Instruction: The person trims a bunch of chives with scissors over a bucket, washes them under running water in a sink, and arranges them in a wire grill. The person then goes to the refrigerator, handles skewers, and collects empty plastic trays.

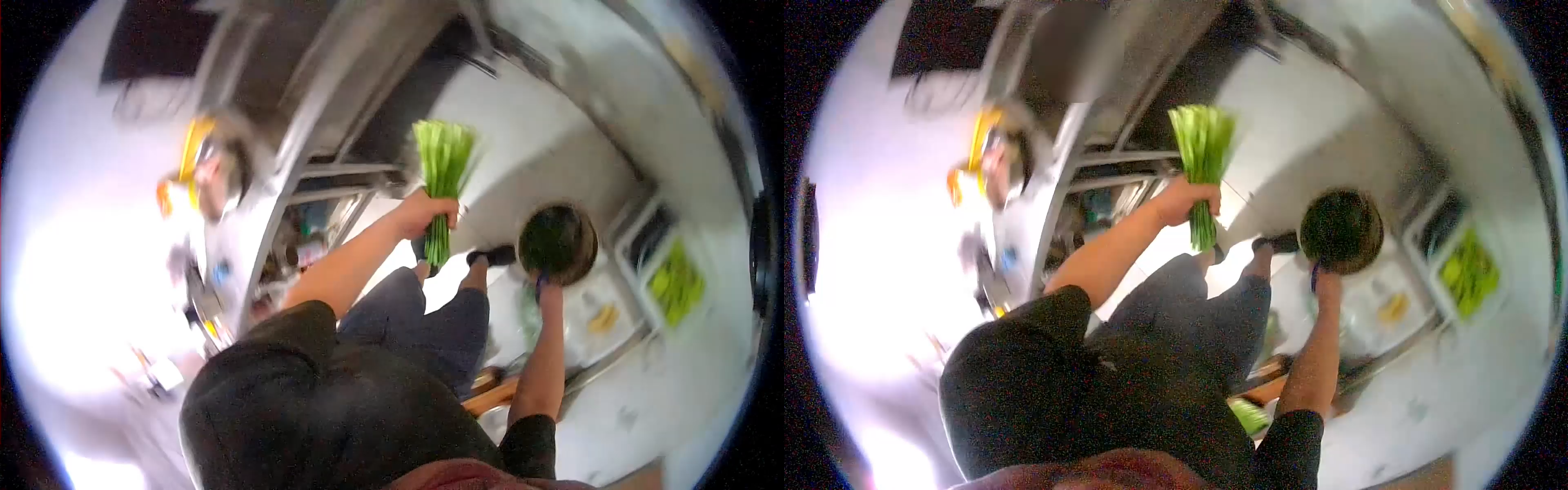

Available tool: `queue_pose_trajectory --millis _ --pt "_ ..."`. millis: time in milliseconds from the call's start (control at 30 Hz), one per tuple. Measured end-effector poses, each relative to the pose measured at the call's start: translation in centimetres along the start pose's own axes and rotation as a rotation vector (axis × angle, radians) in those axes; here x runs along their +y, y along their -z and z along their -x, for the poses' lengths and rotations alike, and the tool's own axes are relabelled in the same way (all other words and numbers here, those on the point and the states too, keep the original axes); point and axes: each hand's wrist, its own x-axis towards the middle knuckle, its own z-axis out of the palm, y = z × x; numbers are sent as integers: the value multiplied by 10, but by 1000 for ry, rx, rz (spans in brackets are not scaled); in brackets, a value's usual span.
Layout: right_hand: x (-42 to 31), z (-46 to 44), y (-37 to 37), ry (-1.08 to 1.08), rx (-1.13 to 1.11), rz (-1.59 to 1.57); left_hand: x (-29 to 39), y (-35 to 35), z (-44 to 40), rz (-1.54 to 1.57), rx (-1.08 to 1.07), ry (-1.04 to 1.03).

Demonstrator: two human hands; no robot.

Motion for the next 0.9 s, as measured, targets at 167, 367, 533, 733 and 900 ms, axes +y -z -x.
queue_pose_trajectory --millis 167,367,533,733,900 --pt "-216 90 81 32 166 155 4 134 178 -238 88 -127" --pt "-504 162 31 888 -40 531 -52 269 337 -3 236 -321" --pt "-699 226 -89 1170 -175 703 -93 335 437 284 593 -411" --pt "-801 246 -177 1336 -149 620 -140 365 467 584 751 -641" --pt "-789 255 -116 1226 -502 400 -106 370 432 615 775 -583"
